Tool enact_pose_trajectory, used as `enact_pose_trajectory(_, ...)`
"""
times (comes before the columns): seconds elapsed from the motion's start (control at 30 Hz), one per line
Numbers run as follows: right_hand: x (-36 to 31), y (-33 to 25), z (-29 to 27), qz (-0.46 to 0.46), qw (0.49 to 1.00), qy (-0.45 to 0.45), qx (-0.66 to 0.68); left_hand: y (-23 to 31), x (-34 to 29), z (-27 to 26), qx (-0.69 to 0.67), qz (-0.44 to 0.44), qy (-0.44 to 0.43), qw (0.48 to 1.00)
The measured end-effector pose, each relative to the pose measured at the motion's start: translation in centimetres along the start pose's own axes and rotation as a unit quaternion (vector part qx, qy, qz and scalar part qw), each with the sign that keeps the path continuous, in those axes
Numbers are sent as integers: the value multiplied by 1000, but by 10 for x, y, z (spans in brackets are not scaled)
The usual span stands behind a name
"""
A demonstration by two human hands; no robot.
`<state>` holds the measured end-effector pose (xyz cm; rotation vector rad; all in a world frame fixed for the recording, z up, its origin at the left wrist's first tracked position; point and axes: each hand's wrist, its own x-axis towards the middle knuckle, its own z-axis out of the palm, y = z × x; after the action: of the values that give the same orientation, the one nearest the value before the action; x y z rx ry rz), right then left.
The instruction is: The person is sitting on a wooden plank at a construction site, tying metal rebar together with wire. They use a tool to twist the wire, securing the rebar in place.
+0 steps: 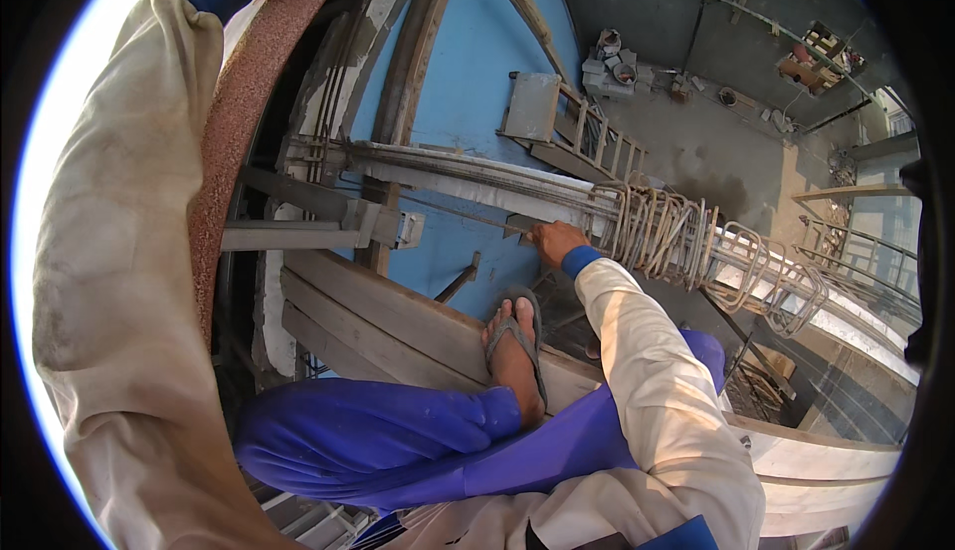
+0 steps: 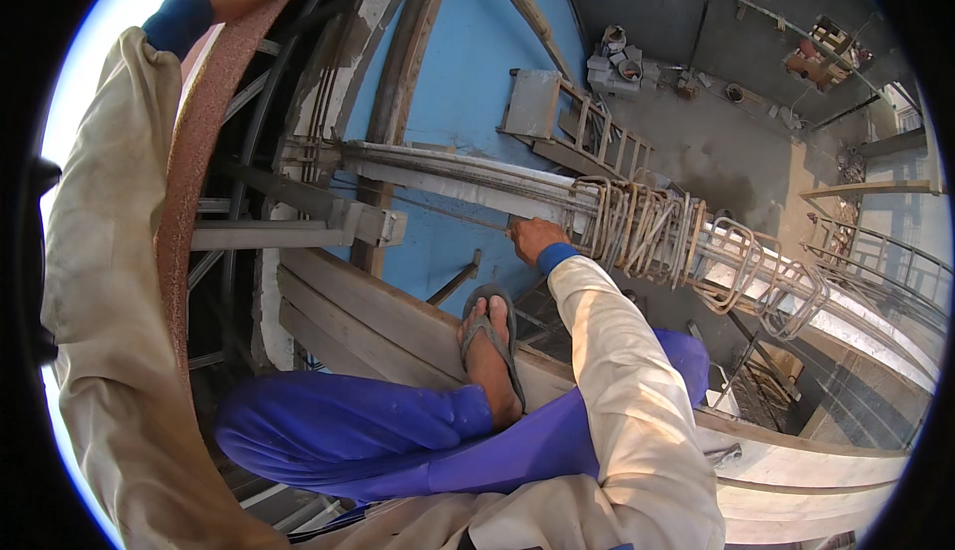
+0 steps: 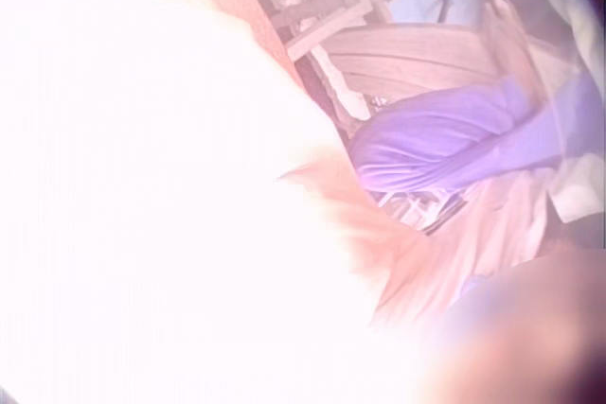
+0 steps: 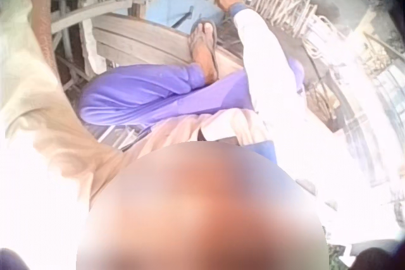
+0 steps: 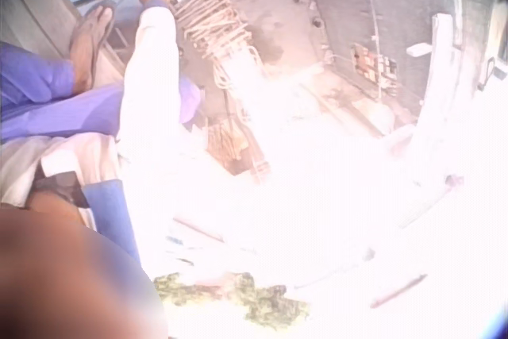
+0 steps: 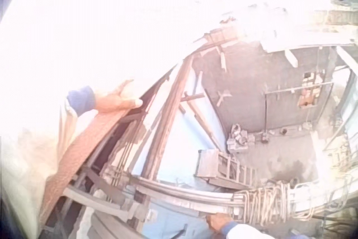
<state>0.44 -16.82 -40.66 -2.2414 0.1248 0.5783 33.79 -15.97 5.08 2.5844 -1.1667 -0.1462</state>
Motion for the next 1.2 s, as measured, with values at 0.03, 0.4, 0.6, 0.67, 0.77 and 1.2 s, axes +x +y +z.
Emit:
enact_pose_trajectory(0.03,1,0,-1,-7,1000,-13,11,-17,-2,1,-42,-17,-20,999)
enact_pose_trajectory(0.4,4,-5,-8,5,995,-101,0,-46,-31,-11,-173,-51,-191,965)
enact_pose_trajectory(0.6,4,-8,-10,-4,997,-79,8,-30,-62,-12,-120,-52,-179,975)
enact_pose_trajectory(0.67,3,-8,-12,1,997,-82,15,-25,-72,-9,-103,-47,-169,979)
enact_pose_trajectory(0.77,9,-19,-15,17,995,-94,10,-20,-85,-7,-79,-43,-153,984)
enact_pose_trajectory(1.2,83,-76,37,-4,999,-36,33,24,-143,39,-6,13,-88,996)
